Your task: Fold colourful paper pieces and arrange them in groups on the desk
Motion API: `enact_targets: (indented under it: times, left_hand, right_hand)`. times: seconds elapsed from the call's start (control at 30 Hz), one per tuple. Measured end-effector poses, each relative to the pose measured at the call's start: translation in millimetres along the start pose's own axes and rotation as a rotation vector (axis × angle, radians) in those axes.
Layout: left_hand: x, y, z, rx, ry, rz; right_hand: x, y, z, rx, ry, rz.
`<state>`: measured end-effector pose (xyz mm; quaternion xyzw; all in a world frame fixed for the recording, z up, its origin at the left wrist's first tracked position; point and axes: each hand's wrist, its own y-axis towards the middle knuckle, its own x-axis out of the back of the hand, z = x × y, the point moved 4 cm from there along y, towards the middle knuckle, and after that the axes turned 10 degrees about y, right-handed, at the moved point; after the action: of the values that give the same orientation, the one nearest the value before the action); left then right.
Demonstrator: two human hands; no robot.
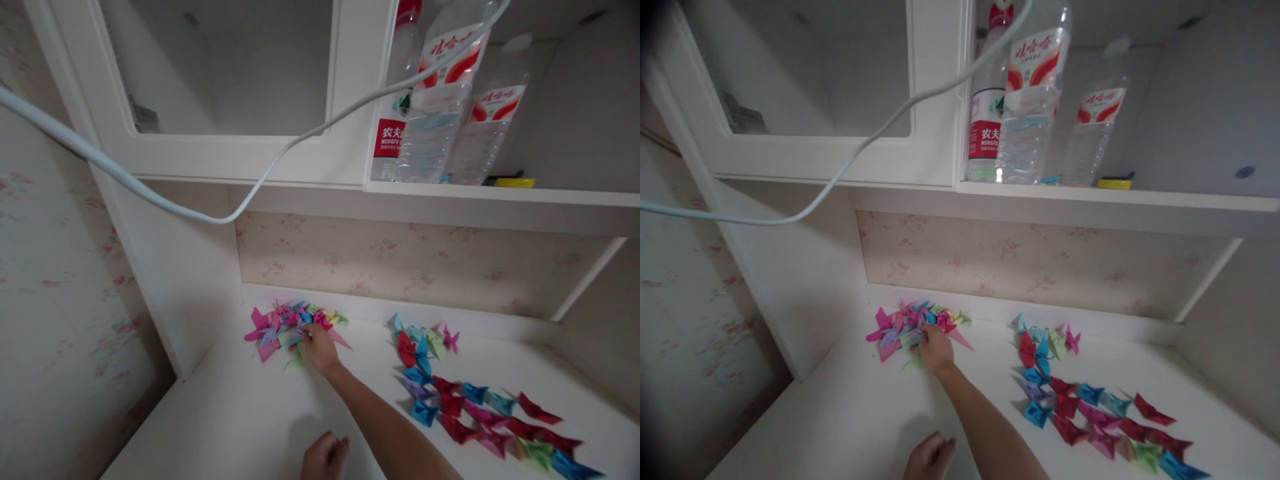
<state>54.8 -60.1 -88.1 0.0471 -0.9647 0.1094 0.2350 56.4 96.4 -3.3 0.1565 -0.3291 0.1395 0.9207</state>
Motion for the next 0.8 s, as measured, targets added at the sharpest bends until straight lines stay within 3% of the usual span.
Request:
enact_targets:
  times: [0.1, 0.2, 0.43, 0.6, 0.8]
  left_hand:
    - [-2.3, -4.4, -1.0, -0.029, -0.018, -0.008]
    - [-1.4, -11.5, -2.8, -0.060, -0.039, -0.037]
    - [-4.3, -21.1, -9.7, -0.158, -0.074, -0.024]
    - [-26.6, -30.2, -25.7, -0.154, -0.129, 0.119]
    - [-41.2, -30.2, -19.9, -0.225, -0.075, 0.126]
  right_hand:
    - [21.6, -38.2, -18.6, -0.013, 0.188, -0.060]
    - [40.1, -87.6, -44.2, -0.113, 0.517, -0.111]
    - [63.9, -192.9, -90.3, -0.263, 0.956, -0.199]
    - [65.7, -218.9, -106.0, -0.255, 1.059, -0.209]
    - [65.6, -222.7, -114.0, -0.249, 0.990, -0.220]
